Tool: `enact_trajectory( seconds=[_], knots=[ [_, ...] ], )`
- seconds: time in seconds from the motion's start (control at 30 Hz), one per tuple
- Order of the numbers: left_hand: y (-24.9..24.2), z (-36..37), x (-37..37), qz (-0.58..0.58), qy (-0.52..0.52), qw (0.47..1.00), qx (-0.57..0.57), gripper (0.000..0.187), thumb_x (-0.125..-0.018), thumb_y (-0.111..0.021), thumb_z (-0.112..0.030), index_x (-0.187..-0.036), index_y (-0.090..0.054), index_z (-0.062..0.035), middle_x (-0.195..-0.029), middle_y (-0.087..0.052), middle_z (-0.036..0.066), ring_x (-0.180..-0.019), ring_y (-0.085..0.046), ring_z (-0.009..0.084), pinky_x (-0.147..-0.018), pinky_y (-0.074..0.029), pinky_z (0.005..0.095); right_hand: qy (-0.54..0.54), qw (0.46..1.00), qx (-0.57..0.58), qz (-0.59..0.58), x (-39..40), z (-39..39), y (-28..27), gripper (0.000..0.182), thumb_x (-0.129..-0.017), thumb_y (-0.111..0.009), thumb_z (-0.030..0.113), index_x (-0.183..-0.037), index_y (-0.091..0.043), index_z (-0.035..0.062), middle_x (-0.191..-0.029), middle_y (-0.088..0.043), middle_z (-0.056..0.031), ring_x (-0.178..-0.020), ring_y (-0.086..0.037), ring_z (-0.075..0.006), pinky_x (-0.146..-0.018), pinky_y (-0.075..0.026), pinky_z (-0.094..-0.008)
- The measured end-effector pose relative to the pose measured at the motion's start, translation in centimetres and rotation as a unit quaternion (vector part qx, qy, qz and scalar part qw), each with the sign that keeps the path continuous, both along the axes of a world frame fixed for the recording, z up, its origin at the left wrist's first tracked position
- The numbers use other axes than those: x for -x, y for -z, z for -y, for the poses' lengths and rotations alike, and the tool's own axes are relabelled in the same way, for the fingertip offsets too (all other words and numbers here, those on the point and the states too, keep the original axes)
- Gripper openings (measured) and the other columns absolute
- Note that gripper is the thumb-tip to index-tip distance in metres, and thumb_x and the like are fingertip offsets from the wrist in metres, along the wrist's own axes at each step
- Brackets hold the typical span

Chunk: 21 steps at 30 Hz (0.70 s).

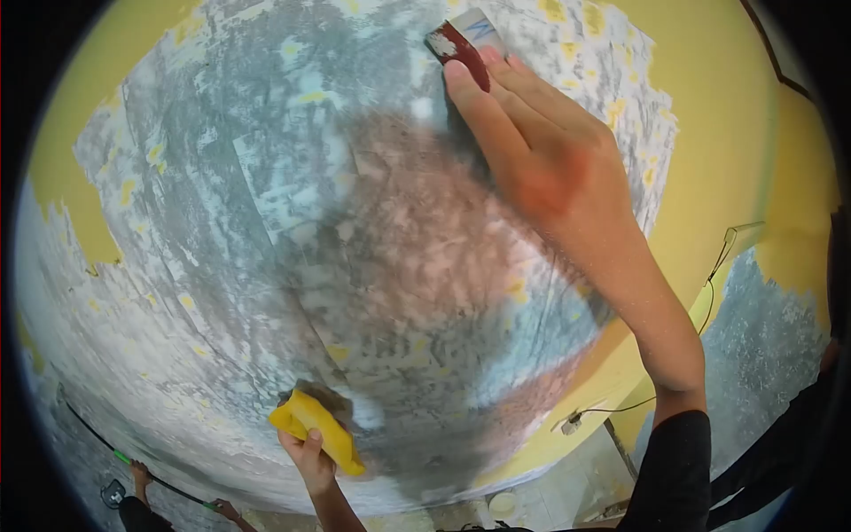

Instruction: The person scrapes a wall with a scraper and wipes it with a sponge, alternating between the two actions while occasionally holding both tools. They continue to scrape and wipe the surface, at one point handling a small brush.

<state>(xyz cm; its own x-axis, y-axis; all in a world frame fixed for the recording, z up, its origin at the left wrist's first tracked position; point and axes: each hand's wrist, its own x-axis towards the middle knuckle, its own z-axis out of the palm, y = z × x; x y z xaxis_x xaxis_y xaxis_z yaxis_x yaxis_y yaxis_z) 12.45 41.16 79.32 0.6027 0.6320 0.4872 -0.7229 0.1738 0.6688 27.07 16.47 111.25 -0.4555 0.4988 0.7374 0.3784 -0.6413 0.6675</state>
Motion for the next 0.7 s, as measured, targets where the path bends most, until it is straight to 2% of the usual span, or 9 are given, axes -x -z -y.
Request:
enact_trajectory(
  seconds=[0.1,0.13,0.2,0.3,0.43,0.5,0.53,0.63,0.7],
  knots=[
    [1.7,-1.3,0.4,-0.019,-0.1,0.994,-0.032,0.056,-0.086,-0.065,-0.017,-0.133,-0.036,-0.003,-0.113,-0.054,0.011,-0.091,-0.061,0.0221,-0.079,-0.053,0.0341,0.022,1.0,0.001,0.01,-0.1,2.0,2.2,0.03,-0.075,-0.064,-0.002,-0.104,-0.063,-0.0028,-0.097,-0.067,-0.012,-0.094,-0.067,-0.0216,-0.084,-0.056,-0.031],
    [1.1,-1.8,1.2,-0.031,-0.1,0.994,-0.033,0.06,-0.085,-0.068,-0.017,-0.133,-0.036,-0.0001,-0.119,-0.052,0.013,-0.105,-0.055,0.0218,-0.087,-0.049,0.033,0.022,0.999,0.012,-0.02,0.0,3.1,3.4,0.029,-0.075,-0.064,-0.002,-0.104,-0.063,-0.0026,-0.098,-0.067,-0.0119,-0.095,-0.067,-0.0219,-0.085,-0.056,-0.0311],
    [-0.8,-2.5,2.8,-0.06,-0.123,0.991,-0.015,0.057,-0.087,-0.065,-0.015,-0.133,-0.036,-0.0003,-0.119,-0.052,0.013,-0.104,-0.056,0.0217,-0.087,-0.05,0.0341,0.014,0.995,0.043,-0.086,0.2,4.9,5.6,0.029,-0.075,-0.064,-0.003,-0.105,-0.063,-0.0022,-0.098,-0.067,-0.0116,-0.098,-0.066,-0.0223,-0.088,-0.056,-0.0314],
    [-2.6,-3.2,3.9,-0.053,-0.17,0.984,0.001,0.052,-0.089,-0.061,-0.013,-0.133,-0.036,-0.0007,-0.12,-0.052,0.013,-0.101,-0.058,0.0214,-0.084,-0.052,0.0353,-0.041,0.994,0.005,-0.098,0.3,3.7,4.0,0.036,-0.076,-0.062,-0.005,-0.112,-0.064,0.0005,-0.111,-0.067,-0.0133,-0.104,-0.065,-0.0279,-0.091,-0.054,-0.0378],
    [-3.5,-2.6,4.0,-0.038,-0.198,0.979,-0.026,0.053,-0.089,-0.063,-0.013,-0.133,-0.037,0.0,-0.12,-0.052,0.013,-0.105,-0.056,0.0205,-0.09,-0.048,0.0343,-0.083,0.994,-0.024,-0.069,-0.1,0.9,1.7,0.036,-0.078,-0.061,-0.005,-0.113,-0.063,0.0019,-0.108,-0.067,-0.0129,-0.104,-0.065,-0.0282,-0.091,-0.054,-0.0369],
    [-2.3,-3.1,3.6,-0.051,-0.236,0.969,-0.057,0.053,-0.088,-0.064,-0.014,-0.132,-0.038,0.0007,-0.121,-0.052,0.013,-0.106,-0.055,0.0199,-0.092,-0.046,0.0337,-0.058,0.997,-0.035,-0.038,-0.4,0.9,3.7,0.036,-0.079,-0.061,-0.004,-0.115,-0.062,0.0027,-0.106,-0.067,-0.0121,-0.104,-0.065,-0.0276,-0.088,-0.055,-0.0355],
    [-1.0,-3.8,3.7,-0.076,-0.264,0.956,-0.099,0.05,-0.091,-0.06,-0.014,-0.133,-0.036,-0.0005,-0.121,-0.051,0.012,-0.104,-0.056,0.0193,-0.086,-0.05,0.0334,-0.052,0.996,-0.042,-0.055,-0.6,1.3,3.1,0.036,-0.08,-0.061,-0.003,-0.115,-0.061,0.0035,-0.105,-0.067,-0.0116,-0.103,-0.065,-0.0266,-0.087,-0.055,-0.0348],
    [2.4,-3.6,5.0,-0.132,-0.226,0.959,-0.106,0.05,-0.09,-0.062,-0.014,-0.132,-0.038,-0.0008,-0.119,-0.052,0.012,-0.102,-0.057,0.0187,-0.084,-0.05,0.0319,-0.023,0.99,-0.065,-0.126,-0.1,1.7,1.3,0.035,-0.081,-0.062,-0.001,-0.115,-0.062,0.0059,-0.104,-0.067,-0.0099,-0.1,-0.066,-0.0236,-0.083,-0.056,-0.0328],
    [9.7,-5.3,6.1,-0.256,-0.126,0.954,-0.091,0.046,-0.085,-0.068,-0.014,-0.123,-0.047,0.0001,-0.11,-0.058,0.009,-0.098,-0.057,0.0176,-0.083,-0.048,0.0317,-0.041,0.988,-0.061,-0.137,0.5,0.3,1.5,0.036,-0.081,-0.063,0.0,-0.116,-0.063,0.0081,-0.107,-0.066,-0.0081,-0.098,-0.066,-0.0212,-0.081,-0.056,-0.0315]
  ],
)
